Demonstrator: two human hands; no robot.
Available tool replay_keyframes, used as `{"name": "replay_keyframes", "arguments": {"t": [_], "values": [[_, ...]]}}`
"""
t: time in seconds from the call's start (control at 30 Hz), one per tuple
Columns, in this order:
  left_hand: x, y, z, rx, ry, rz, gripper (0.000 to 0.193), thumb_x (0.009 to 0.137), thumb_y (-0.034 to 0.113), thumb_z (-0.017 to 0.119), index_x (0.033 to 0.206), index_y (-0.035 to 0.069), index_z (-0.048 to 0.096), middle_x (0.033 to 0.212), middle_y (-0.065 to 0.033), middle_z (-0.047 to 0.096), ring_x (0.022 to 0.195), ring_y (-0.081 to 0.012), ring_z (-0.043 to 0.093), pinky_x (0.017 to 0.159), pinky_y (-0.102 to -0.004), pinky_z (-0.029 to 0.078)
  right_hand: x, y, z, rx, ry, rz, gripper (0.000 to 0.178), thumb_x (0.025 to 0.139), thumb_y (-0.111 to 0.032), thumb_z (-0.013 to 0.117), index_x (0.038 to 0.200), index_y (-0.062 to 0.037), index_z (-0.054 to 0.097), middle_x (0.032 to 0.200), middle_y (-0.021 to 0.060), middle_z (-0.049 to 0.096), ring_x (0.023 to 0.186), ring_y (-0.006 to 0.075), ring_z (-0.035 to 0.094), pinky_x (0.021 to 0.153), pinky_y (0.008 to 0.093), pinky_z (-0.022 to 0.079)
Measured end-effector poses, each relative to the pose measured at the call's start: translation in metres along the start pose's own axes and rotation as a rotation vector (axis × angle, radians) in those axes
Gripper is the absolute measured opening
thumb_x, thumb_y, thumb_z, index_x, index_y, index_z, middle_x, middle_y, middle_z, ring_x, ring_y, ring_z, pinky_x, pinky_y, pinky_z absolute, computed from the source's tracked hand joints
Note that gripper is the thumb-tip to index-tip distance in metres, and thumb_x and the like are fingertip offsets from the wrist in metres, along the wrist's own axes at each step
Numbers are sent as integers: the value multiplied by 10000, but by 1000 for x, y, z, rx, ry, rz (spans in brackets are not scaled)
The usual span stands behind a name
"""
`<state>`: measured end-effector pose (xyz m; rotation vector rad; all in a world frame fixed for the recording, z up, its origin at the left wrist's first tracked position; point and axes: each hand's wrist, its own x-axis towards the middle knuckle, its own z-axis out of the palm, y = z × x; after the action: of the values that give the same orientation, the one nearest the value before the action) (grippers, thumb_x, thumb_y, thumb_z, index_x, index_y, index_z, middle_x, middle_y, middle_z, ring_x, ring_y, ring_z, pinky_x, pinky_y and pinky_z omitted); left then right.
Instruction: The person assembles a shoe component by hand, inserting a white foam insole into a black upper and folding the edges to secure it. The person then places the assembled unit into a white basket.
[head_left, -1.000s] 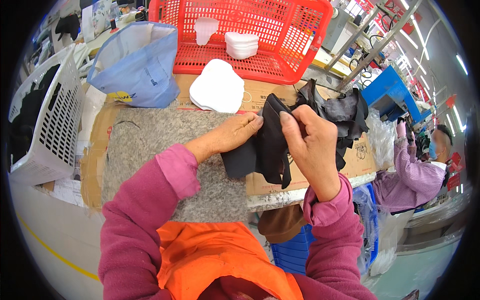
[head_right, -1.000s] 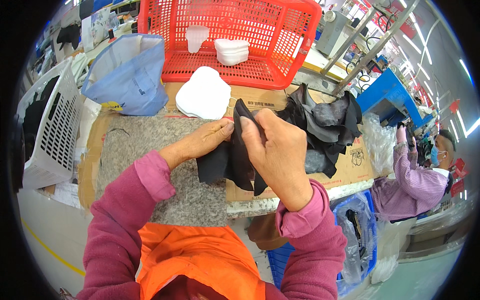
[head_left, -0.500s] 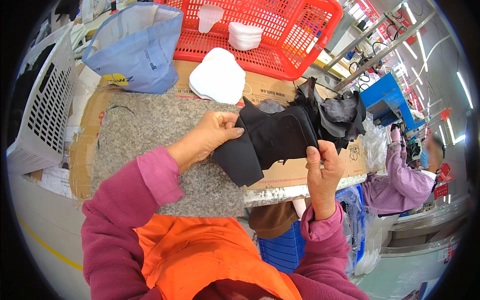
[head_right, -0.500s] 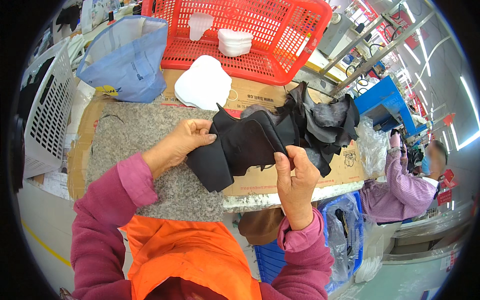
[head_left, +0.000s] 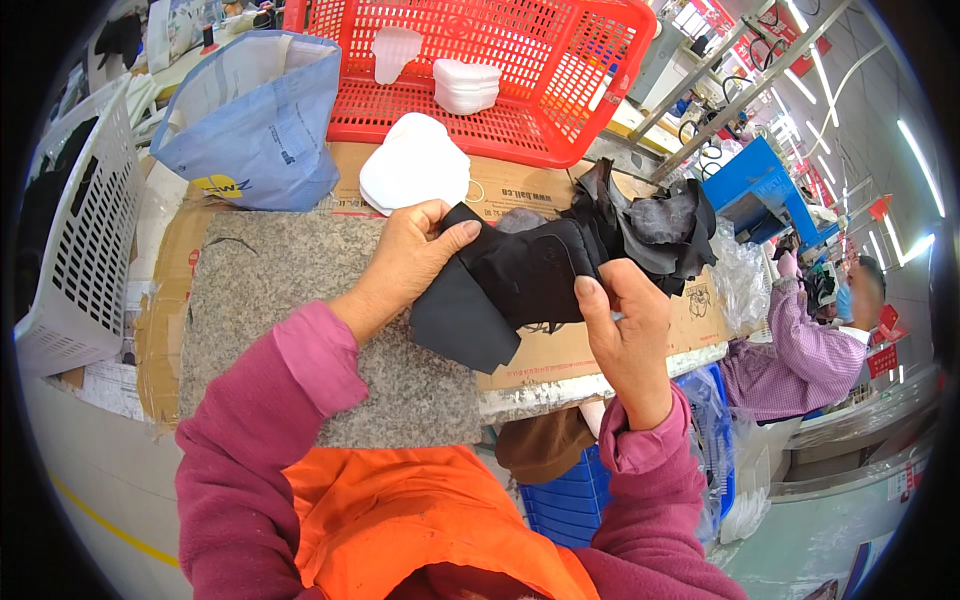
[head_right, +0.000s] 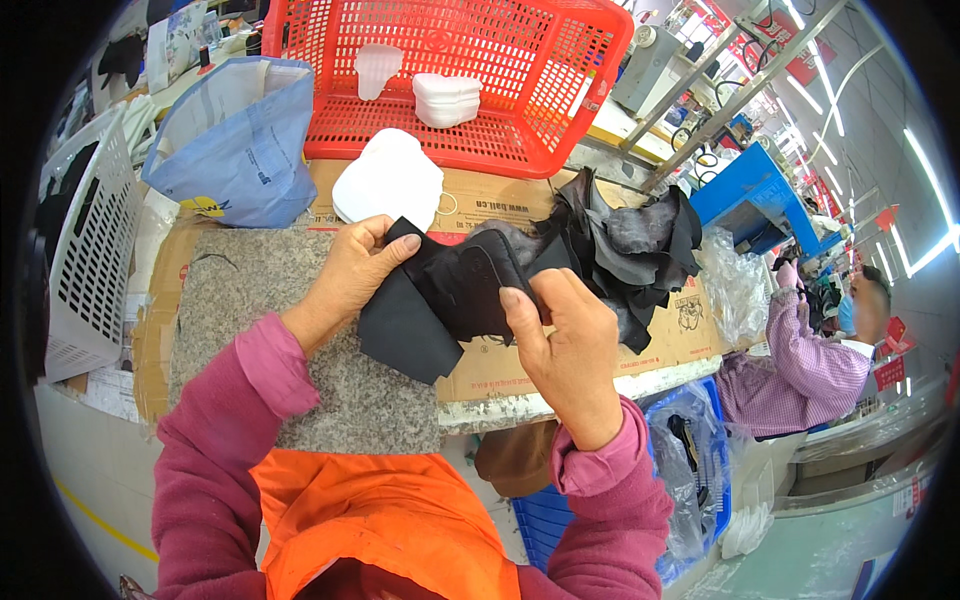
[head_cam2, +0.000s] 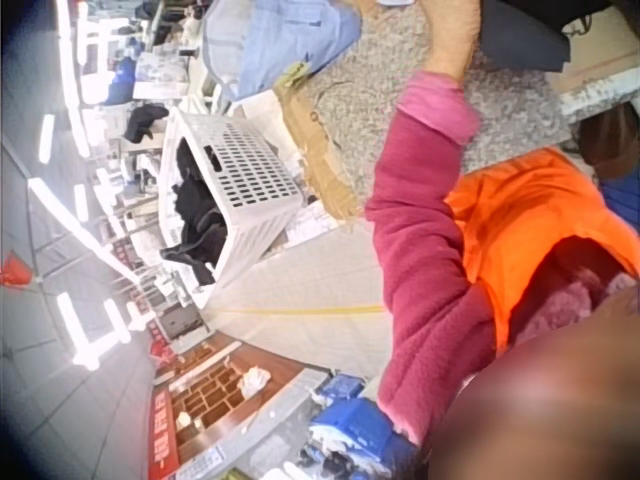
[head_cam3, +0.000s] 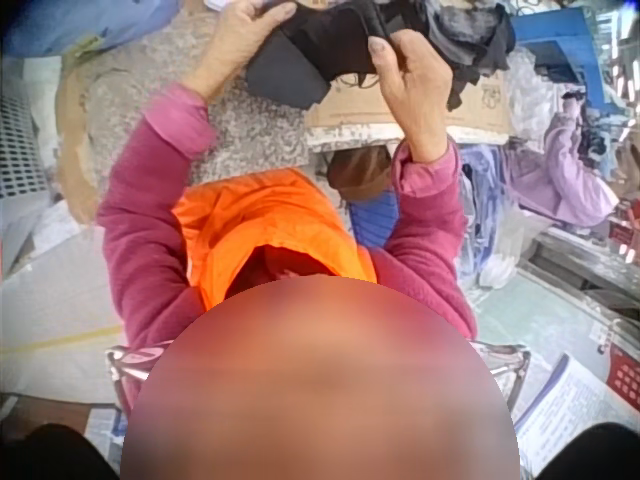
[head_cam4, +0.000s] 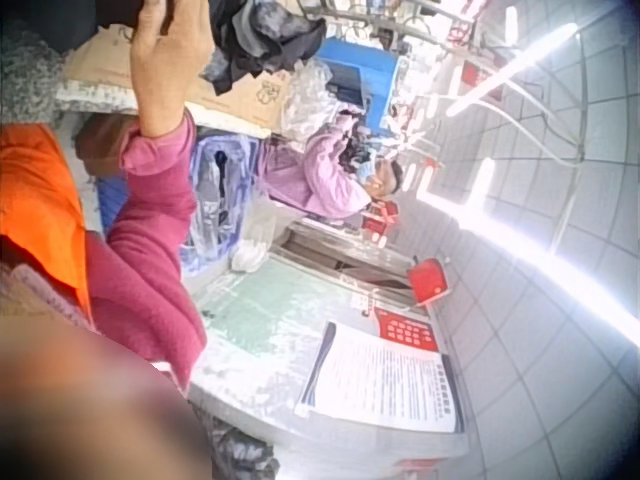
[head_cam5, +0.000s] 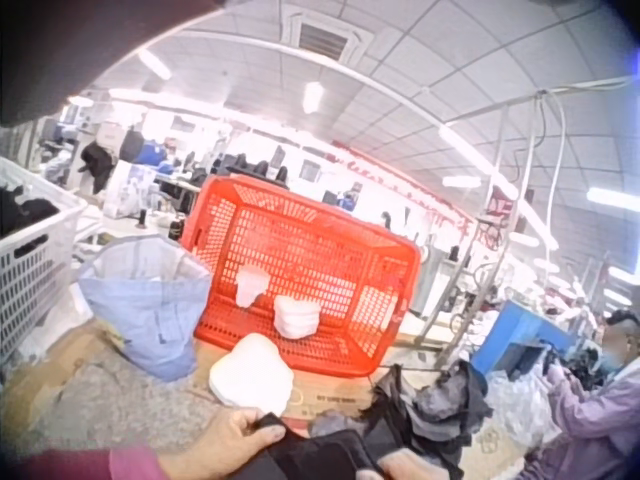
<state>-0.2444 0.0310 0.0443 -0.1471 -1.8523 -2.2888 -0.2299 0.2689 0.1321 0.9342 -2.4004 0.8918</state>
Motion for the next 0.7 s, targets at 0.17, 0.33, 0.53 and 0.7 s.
{"name": "replay_keyframes", "arguments": {"t": [0.17,0.33,0.53,0.7], "values": [[13,-17,0,201,146,179,273,925,214,704,780,74,520,701,88,451,634,-5,368,532,-198,322,0,7,18,58,50,-74,274,873,-73,683,713,-3,472,640,122,424,549,288,421,508,373,344],[21,-12,2,310,163,314,333,923,200,704,741,74,456,670,95,358,623,-24,313,517,-217,284,-6,12,21,3,90,-114,273,851,-67,694,692,-19,478,640,105,448,581,289,442,542,386,347],[22,-10,-5,411,229,521,281,897,157,707,746,0,529,680,-8,483,646,-76,411,568,-287,360,-8,17,24,14,103,-97,254,854,-73,692,703,-20,495,659,100,465,595,282,444,553,375,345],[26,-17,2,127,195,298,201,909,147,693,802,2,604,757,3,575,694,-60,474,617,-259,407,-8,19,25,7,100,-86,256,862,-69,683,707,-11,487,660,104,466,596,278,445,557,371,354]]}}
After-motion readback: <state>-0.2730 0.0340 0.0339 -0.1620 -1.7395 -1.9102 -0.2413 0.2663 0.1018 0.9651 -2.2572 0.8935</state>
